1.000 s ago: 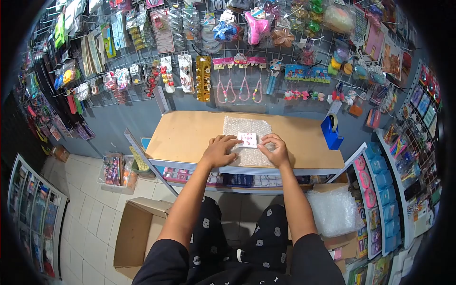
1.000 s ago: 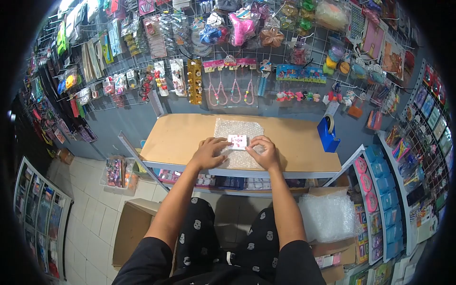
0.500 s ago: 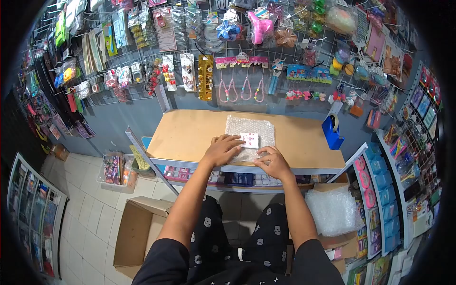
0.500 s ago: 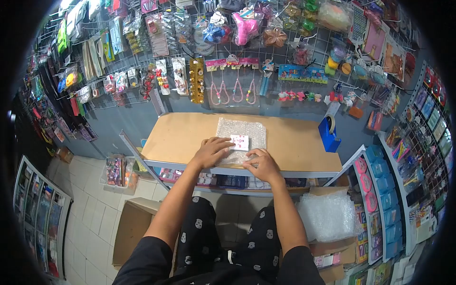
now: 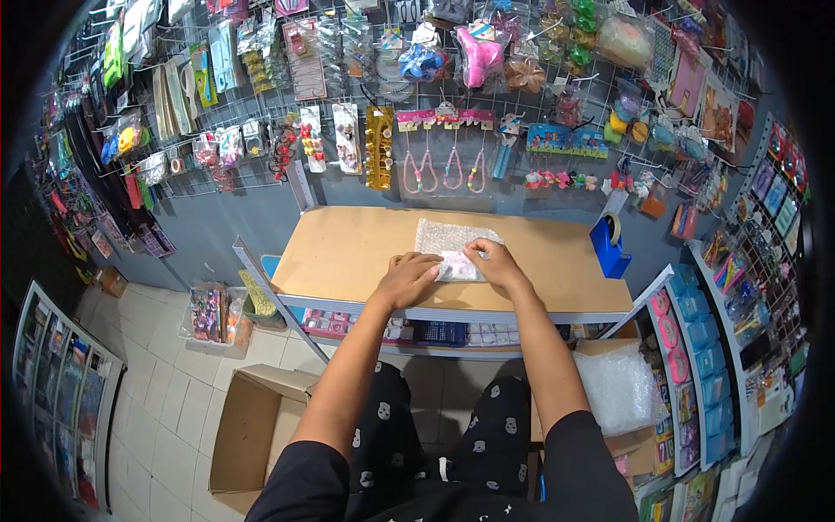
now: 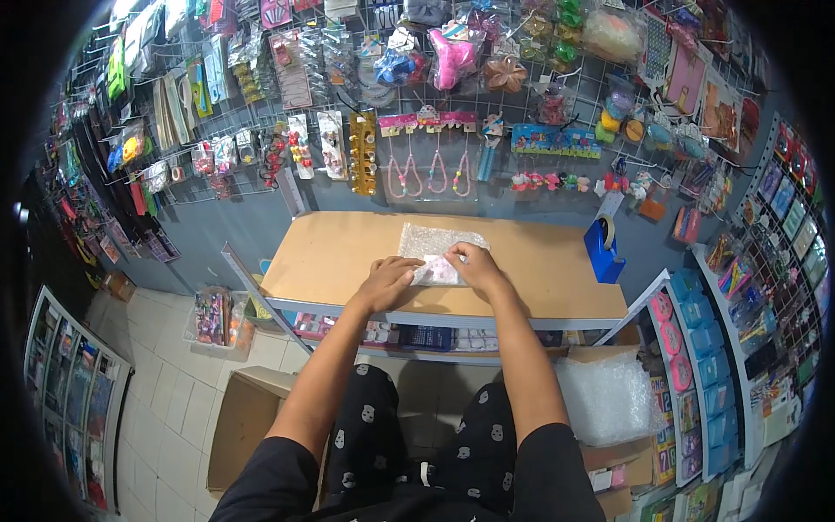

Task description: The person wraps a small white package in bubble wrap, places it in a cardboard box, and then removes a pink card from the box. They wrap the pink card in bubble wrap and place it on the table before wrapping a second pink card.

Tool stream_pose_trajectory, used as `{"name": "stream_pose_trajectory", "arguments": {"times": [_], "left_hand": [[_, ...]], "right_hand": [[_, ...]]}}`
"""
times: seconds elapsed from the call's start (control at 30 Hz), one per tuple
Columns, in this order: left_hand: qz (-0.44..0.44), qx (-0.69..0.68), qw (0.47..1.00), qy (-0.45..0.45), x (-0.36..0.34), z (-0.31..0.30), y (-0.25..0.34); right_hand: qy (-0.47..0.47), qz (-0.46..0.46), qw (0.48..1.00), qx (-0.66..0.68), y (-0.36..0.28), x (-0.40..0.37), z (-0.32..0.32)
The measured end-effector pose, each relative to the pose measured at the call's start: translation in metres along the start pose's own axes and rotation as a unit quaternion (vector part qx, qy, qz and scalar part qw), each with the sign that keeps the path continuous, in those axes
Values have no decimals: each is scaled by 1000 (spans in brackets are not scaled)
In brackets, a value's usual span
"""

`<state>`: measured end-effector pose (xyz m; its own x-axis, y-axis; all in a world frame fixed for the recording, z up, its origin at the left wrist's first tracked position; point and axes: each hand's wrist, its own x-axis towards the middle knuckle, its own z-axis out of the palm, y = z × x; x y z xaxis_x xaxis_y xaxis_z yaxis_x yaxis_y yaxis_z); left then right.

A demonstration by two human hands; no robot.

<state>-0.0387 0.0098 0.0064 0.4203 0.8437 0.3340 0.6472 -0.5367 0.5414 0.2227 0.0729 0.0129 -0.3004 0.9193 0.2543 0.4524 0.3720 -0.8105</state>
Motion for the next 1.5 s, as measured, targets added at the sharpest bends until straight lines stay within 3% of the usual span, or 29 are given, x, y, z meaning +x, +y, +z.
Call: {"name": "stream_pose_trajectory", "arguments": {"times": [0.13,0.23,0.33,0.43,0.6,0.8,0.9,1.13,1.3,1.5], "left_hand": [[-6,-39,999,9,-2,-2,-4],[5,-14,994,108,-8,-1,8],[-151,-146,976,54,1,-4,11],[-82,-67,986,126,4,6,-3],[-93,-72,985,123,5,2,1],[-111,-90,982,121,7,8,-4],[-116,-70,982,129,7,11,-10],[-117,-20,984,136,8,13,-13],[-115,-82,976,166,5,14,-9],[-88,-213,950,211,9,16,-15]], "right_hand": [[13,1,1000,-11,6,-6,2],[52,-10,999,-3,9,-13,6],[81,-11,997,-8,11,-16,9],[113,-32,993,2,10,-19,7],[145,-58,987,-41,6,-32,-3],[100,-69,993,-2,29,-21,1],[69,14,996,-55,28,-22,-1],[88,6,995,-48,24,-27,-3],[141,-32,986,-78,25,-28,-1],[121,-17,990,-64,14,-30,-3]]}}
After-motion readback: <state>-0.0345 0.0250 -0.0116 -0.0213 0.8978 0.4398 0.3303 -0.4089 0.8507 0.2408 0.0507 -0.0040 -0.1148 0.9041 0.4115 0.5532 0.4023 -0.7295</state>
